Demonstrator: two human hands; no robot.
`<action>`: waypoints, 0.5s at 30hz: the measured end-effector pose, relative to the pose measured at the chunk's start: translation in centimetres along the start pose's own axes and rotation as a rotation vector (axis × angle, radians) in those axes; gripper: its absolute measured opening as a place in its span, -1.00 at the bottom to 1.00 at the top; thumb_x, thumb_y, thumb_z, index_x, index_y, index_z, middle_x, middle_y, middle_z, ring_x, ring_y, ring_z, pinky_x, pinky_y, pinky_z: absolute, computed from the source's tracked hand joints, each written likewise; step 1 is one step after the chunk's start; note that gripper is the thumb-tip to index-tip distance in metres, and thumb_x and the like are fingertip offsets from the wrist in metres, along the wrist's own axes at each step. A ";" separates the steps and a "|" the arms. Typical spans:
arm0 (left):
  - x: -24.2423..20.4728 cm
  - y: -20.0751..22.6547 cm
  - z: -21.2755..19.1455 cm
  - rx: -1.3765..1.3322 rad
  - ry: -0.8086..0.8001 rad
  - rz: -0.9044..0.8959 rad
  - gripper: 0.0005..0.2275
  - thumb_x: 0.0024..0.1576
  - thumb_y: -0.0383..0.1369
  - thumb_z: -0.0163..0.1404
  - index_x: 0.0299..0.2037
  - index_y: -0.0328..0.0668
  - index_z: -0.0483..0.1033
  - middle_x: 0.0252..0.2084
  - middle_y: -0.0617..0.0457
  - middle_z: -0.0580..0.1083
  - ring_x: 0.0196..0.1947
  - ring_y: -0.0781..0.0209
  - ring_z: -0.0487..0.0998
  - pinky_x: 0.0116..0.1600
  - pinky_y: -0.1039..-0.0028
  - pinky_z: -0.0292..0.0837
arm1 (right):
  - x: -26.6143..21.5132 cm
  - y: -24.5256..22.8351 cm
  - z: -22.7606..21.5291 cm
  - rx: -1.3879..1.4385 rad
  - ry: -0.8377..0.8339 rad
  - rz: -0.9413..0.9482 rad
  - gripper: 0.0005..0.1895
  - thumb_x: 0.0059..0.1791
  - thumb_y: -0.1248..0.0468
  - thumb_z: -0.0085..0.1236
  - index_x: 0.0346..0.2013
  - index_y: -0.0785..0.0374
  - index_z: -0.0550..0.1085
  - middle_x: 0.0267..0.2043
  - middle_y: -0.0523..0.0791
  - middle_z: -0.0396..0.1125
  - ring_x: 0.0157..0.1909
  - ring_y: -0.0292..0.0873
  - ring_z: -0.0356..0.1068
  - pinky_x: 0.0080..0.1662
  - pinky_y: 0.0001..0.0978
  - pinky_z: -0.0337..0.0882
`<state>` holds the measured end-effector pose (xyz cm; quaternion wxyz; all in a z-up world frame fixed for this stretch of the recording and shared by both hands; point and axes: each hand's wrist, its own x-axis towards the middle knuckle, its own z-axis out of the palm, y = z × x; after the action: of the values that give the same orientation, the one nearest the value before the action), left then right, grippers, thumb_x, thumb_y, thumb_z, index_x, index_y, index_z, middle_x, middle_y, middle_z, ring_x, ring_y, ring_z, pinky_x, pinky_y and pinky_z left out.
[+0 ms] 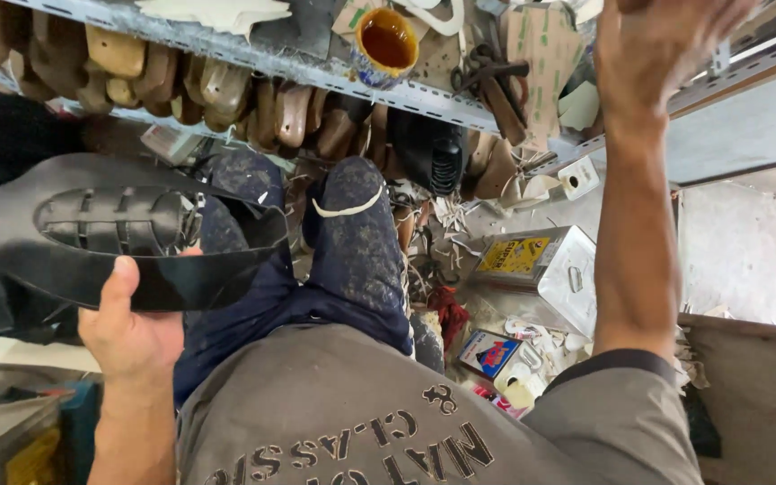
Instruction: The person sits on the floor and repairs a black slip-on shoe by hand. They retrieve a white foam-like insole from a plastic bag, fit it into the shoe, and press it into place. They then retrieve a second shoe from a shelf, insert a similar insole, and press it down.
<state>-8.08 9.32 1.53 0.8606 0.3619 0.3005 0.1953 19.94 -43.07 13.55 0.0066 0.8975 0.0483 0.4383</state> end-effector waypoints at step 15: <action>1.4 0.6 3.9 0.048 0.074 0.100 -0.43 0.00 -0.24 0.22 0.28 -0.06 0.45 0.05 0.00 0.50 0.01 -0.05 0.60 0.02 0.02 0.83 | -20.0 -24.4 -2.2 1.574 -0.762 1.343 -0.31 -0.08 0.14 0.27 0.34 0.07 0.32 0.17 -0.08 0.30 0.11 -0.06 0.44 0.04 0.02 0.62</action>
<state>-4.51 8.52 3.64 0.8291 0.3894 0.3183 0.2441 3.99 -20.75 -2.10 -0.7921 0.5706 -0.1887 -0.1061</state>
